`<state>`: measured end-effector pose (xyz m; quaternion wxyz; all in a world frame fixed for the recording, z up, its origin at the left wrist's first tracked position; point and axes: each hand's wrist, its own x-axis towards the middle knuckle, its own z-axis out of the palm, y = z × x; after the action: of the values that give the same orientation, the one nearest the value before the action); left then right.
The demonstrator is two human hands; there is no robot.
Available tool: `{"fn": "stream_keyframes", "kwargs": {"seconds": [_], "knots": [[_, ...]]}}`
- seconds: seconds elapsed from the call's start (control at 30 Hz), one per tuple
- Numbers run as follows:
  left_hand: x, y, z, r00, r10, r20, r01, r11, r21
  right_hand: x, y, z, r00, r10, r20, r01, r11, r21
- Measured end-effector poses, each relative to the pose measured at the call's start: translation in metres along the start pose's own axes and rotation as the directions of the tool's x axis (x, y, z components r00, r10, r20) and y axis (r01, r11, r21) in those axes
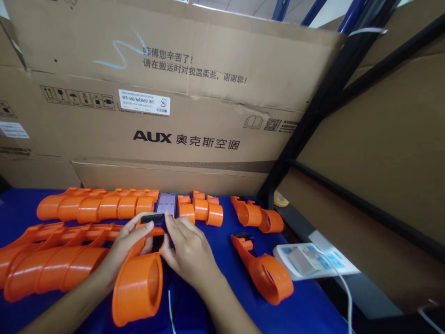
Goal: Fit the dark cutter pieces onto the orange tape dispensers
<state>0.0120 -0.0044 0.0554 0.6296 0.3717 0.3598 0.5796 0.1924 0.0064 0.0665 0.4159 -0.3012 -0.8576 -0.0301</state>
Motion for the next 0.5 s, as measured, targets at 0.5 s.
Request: {"fn": "stream_keyframes", "kwargs": {"seconds": [0.5], "knots": [[-0.0061, -0.0028, 0.0045, 1.0, 0.003, 0.026, -0.002, 1.0, -0.023, -0.0082, -0.01, 0.008, 0.998, 0.005, -0.066, -0.011, 0.996, -0.091]]}}
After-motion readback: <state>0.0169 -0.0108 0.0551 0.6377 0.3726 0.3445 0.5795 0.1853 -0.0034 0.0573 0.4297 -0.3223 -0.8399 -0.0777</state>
